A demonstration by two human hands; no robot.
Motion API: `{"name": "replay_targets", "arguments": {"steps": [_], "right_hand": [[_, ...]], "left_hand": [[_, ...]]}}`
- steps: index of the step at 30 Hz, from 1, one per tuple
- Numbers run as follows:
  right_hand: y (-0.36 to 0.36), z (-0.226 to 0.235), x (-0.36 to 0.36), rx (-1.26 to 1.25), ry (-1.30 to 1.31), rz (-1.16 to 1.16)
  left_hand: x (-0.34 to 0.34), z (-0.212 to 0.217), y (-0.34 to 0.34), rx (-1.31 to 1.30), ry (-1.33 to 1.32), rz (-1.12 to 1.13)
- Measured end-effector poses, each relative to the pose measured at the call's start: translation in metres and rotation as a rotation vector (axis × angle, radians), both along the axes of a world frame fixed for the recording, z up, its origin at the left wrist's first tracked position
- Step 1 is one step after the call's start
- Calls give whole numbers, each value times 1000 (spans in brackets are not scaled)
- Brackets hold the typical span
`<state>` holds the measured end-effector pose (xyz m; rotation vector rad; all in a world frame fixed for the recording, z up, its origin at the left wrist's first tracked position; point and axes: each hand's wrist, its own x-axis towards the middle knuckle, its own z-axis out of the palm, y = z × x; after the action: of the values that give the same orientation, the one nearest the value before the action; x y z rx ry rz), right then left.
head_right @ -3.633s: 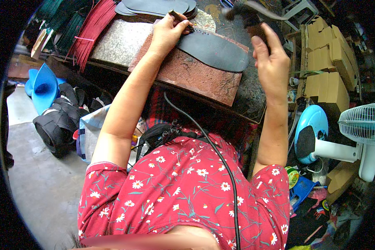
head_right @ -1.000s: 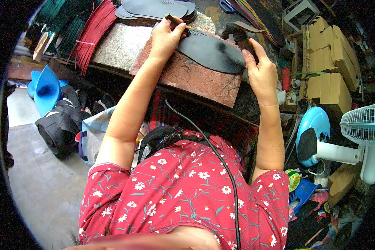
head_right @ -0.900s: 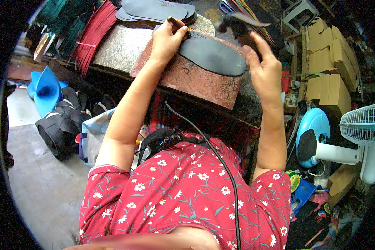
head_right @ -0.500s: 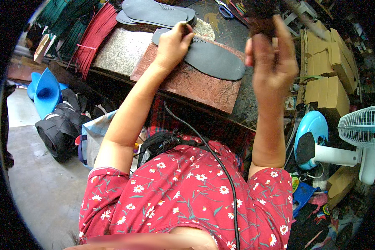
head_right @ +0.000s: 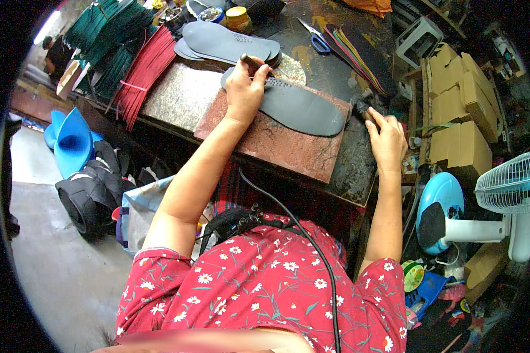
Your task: The person repeatedly hammers the edges of black shoe insoles placed on a reddish work block to shape or flatten them. They handle the insoles one at a time, repositioning each piece and striking it with a hammer before setting it aside and picking up the next.
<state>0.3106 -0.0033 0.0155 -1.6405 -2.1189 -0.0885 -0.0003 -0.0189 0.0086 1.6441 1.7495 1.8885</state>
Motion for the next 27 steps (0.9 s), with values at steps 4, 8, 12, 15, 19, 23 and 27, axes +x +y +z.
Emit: {"name": "replay_targets", "arguments": {"steps": [4, 8, 12, 15, 19, 23, 27], "right_hand": [[5, 17, -50, 135, -8, 521], [15, 33, -100, -298, 23, 754], [28, 59, -121, 204, -52, 957], [52, 75, -150, 470, -12, 903], [91, 63, -216, 367, -57, 740], [108, 37, -244, -69, -345, 639], [126, 31, -199, 4, -36, 722]], "left_hand": [[5, 12, -14, 11, 69, 34], [-5, 19, -34, 158, 117, 38], [-14, 17, -51, 395, 198, 4], [-13, 12, -51, 406, 59, 30], [-17, 8, -43, 78, 45, 27], [-22, -1, -34, -111, 81, 14], [-30, -10, -23, -224, -218, -112]]}}
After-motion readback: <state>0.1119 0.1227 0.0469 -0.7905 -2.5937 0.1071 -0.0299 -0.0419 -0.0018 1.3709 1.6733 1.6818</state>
